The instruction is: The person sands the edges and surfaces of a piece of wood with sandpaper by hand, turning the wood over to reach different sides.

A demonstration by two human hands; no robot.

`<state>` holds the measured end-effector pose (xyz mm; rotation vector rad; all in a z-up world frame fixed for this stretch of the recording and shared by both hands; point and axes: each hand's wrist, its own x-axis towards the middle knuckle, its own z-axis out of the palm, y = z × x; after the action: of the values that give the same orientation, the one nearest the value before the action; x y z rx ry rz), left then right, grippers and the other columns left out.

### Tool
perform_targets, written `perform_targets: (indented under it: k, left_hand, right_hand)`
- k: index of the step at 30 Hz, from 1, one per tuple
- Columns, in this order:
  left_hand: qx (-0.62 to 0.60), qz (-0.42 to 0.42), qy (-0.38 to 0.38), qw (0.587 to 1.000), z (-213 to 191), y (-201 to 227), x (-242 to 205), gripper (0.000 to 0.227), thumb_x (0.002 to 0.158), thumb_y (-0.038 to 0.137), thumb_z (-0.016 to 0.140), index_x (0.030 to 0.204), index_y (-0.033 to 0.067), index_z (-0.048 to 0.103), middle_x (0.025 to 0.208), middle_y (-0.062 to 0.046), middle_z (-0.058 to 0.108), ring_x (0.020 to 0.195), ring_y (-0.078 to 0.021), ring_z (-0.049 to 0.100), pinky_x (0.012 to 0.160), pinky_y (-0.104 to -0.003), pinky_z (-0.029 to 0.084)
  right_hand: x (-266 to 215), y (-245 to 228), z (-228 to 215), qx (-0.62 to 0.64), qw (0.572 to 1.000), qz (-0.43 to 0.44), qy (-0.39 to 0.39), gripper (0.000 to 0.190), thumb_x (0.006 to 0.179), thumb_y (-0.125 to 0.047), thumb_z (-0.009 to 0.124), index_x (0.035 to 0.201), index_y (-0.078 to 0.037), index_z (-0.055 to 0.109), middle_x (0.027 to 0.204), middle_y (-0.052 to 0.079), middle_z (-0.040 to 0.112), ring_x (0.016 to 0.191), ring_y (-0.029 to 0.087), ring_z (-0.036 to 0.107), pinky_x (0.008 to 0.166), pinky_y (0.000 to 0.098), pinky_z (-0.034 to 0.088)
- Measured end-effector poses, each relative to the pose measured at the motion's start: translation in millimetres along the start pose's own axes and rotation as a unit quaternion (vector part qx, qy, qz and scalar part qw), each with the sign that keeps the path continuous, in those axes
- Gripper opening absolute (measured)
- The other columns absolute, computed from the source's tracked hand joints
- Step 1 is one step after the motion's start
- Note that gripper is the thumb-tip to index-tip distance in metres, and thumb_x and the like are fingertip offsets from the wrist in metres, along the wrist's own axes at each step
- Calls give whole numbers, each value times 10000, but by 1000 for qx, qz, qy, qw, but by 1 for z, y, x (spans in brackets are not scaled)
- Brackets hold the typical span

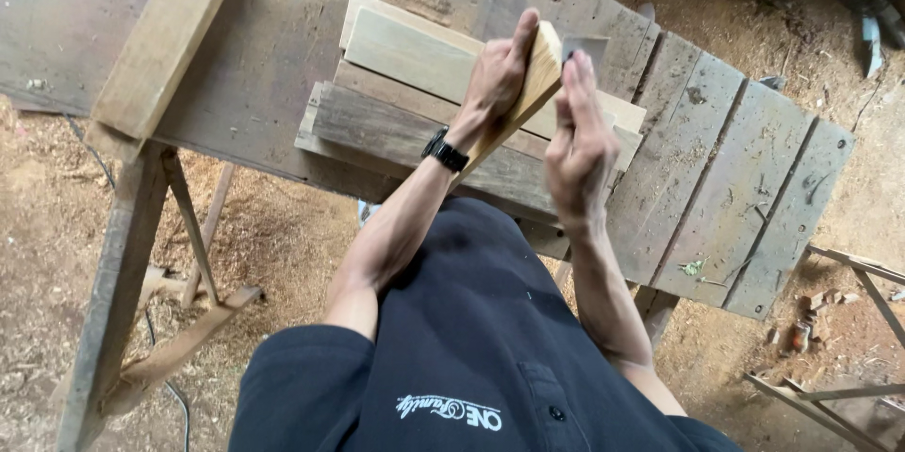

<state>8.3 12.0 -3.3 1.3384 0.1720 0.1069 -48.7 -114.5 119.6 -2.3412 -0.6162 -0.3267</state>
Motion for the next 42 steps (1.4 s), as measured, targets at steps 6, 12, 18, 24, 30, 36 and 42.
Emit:
perform_targets:
  k: [6,12,18,24,30,36,42]
  left_hand:
    - [-20,-19,5,1000,0,-3,-2,796,889,844,336,516,165,518,475,10,547,392,-75,526,359,-305,423]
    - [-9,-10,-11,1000,3,-8,5,757,901,836,356,555,167,431,484,22,471,380,-84,450,332,-314,366]
    - [-3,-18,1,1000,5,-4,9,764,902,827,356,530,168,464,462,23,471,364,-79,432,338,-308,335]
    - [-42,-9,-1,999,0,-3,0,760,900,821,364,529,172,498,476,42,546,394,-66,546,345,-307,438]
    - [40,-15,21,999,1,-19,7,777,937,817,296,526,169,415,456,48,390,369,-68,363,339,-308,270]
    - [-16,-30,-1,999,5,-17,7,757,905,809,373,548,151,485,469,43,466,362,-79,428,327,-316,321]
    - [30,4,24,999,4,-17,7,842,957,817,342,555,111,561,486,45,496,434,-40,464,407,-280,371]
  right_hand:
    - [-12,-9,-1,-54,998,-36,-1,378,1133,-32,456,1503,-90,512,1571,132,470,1478,312,454,1249,438,423]
    - [-1,3,5,-45,999,-12,-14,365,1132,-53,482,1495,-73,508,1562,150,472,1493,304,431,1279,433,367]
    - [6,5,10,-19,1000,16,-11,348,1127,-70,487,1471,-91,536,1558,142,474,1479,300,454,1243,403,428]
    - [-8,-16,-5,-52,998,-28,-6,349,1134,-32,493,1480,-65,530,1552,154,474,1467,347,464,1270,452,382]
    - [2,-20,2,2,999,33,-9,349,1100,-43,482,1445,-41,538,1528,159,488,1429,321,498,1204,429,415]
    - [12,-5,6,-23,999,12,-23,394,1096,36,466,1463,-78,556,1541,138,510,1467,306,493,1273,393,396]
    - [-5,-7,-4,-73,996,-53,-27,423,1082,63,509,1491,-46,517,1549,151,480,1488,307,438,1299,440,321]
